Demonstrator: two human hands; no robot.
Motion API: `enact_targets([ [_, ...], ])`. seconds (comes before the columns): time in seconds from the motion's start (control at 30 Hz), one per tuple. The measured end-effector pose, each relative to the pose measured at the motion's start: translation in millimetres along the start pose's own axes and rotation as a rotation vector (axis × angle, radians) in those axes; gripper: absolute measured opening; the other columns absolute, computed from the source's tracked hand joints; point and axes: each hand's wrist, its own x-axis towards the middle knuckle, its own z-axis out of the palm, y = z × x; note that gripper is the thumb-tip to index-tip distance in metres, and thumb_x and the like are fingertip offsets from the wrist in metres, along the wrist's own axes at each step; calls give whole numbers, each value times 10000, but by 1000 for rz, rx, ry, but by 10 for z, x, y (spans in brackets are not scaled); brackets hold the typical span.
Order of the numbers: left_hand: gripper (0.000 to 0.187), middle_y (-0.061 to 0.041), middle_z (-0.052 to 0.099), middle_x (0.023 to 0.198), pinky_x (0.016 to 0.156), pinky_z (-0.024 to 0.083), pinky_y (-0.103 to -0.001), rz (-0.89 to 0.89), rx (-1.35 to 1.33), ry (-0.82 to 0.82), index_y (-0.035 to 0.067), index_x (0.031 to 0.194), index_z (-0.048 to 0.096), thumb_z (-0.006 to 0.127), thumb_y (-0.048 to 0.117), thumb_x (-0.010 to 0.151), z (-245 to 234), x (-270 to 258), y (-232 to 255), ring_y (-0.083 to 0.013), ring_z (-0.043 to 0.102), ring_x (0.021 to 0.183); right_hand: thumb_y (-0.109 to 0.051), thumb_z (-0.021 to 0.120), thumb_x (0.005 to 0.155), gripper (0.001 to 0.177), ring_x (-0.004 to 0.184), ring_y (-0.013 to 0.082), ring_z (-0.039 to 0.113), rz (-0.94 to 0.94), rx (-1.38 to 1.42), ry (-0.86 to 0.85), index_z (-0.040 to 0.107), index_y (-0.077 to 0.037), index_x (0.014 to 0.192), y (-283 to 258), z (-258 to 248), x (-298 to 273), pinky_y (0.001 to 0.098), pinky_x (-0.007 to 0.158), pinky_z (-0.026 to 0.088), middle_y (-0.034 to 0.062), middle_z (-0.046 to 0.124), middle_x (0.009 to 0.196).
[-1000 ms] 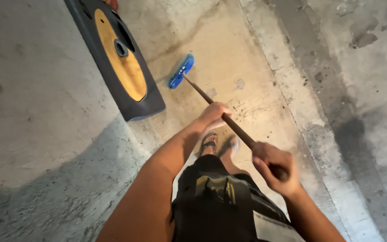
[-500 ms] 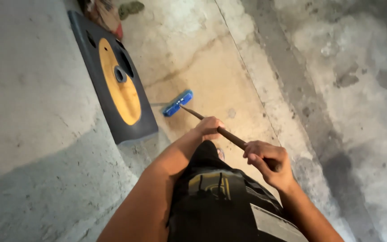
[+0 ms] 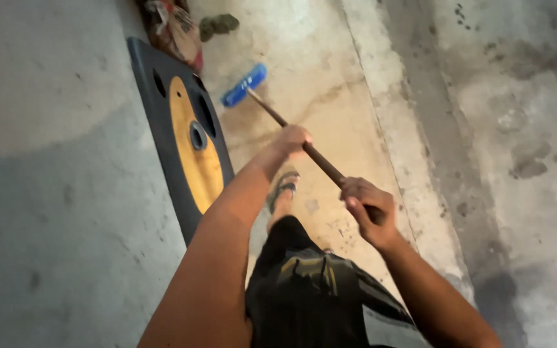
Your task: The person sweeps a concrete floor with a blue broom, moving back and forth across the area and around a yellow-and-black step platform. The person continues sweeping toward the doorway, gathering debris into a loose pile near the exit.
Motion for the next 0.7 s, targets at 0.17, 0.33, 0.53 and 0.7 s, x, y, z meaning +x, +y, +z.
enact_targets([
  [0.17,167,2,622,1049,995,484,-431,-423,-405,150,262,847,667,549,380,847,-101,768,-1318,-271,615,1117,8,602,958,358,680,350,608,34,17,-5,537,25,606,1026,386,901,493,761,492,179,578,656],
  [0.33,59,31,558,977,1008,450,-368,-385,-127,152,219,807,606,581,245,854,-250,721,-1060,-207,570,1093,10,624,936,372,667,337,582,120,-3,-83,544,19,573,1327,97,1183,508,833,494,148,566,618],
  [0.53,136,-38,686,835,916,510,-405,2,-582,121,222,777,729,725,142,667,243,553,-75,-279,666,982,47,637,830,385,451,226,475,287,-7,-145,493,-49,486,131,-511,1492,404,673,516,80,438,465],
  [0.7,361,-8,614,556,514,442,-384,419,-328,66,163,572,567,618,286,908,-287,387,750,-247,614,528,21,512,784,266,413,138,419,162,48,-135,399,-76,564,-494,-411,1733,287,485,417,4,378,478],
])
